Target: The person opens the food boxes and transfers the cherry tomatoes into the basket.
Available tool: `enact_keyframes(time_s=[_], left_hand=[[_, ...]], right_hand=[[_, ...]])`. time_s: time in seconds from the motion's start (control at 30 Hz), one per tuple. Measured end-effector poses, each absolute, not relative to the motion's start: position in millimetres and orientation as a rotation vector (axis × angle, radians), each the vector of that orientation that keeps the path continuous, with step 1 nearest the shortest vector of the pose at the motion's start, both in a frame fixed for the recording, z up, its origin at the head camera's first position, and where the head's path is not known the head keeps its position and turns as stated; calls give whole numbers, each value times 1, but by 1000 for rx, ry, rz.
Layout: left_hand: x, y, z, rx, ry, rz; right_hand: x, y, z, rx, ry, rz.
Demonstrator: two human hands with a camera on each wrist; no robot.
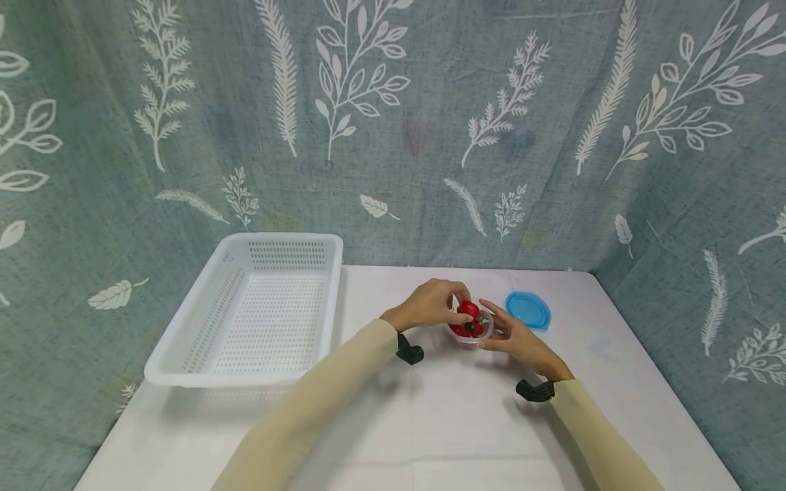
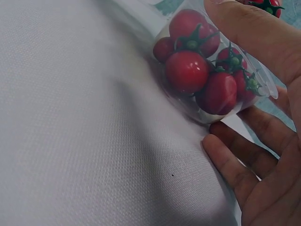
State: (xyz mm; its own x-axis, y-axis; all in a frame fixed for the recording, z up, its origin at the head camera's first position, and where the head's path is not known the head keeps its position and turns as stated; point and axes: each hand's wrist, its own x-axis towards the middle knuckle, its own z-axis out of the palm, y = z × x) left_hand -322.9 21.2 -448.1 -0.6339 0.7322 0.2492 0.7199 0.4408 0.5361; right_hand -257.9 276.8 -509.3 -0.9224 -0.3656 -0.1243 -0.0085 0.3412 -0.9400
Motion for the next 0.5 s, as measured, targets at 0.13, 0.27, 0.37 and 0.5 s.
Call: enact_keyframes(time_s=[0.13,0.27,0.37,0.5], left_hand=[[-322,11,-443,1325,2675,995],[-323,1,-442,1324,2716,967],[-324,-5,-442,1332,2731,951],[-326,-12,-437,1350,2728,971]], right_hand=[[-260,276,-512,-329,2308,-1594],[-261,276,-514,-315,2315,-1590],[-261,276,-514,-314,2311,-1590],[-261,277,-513,-313,2308,-1592]])
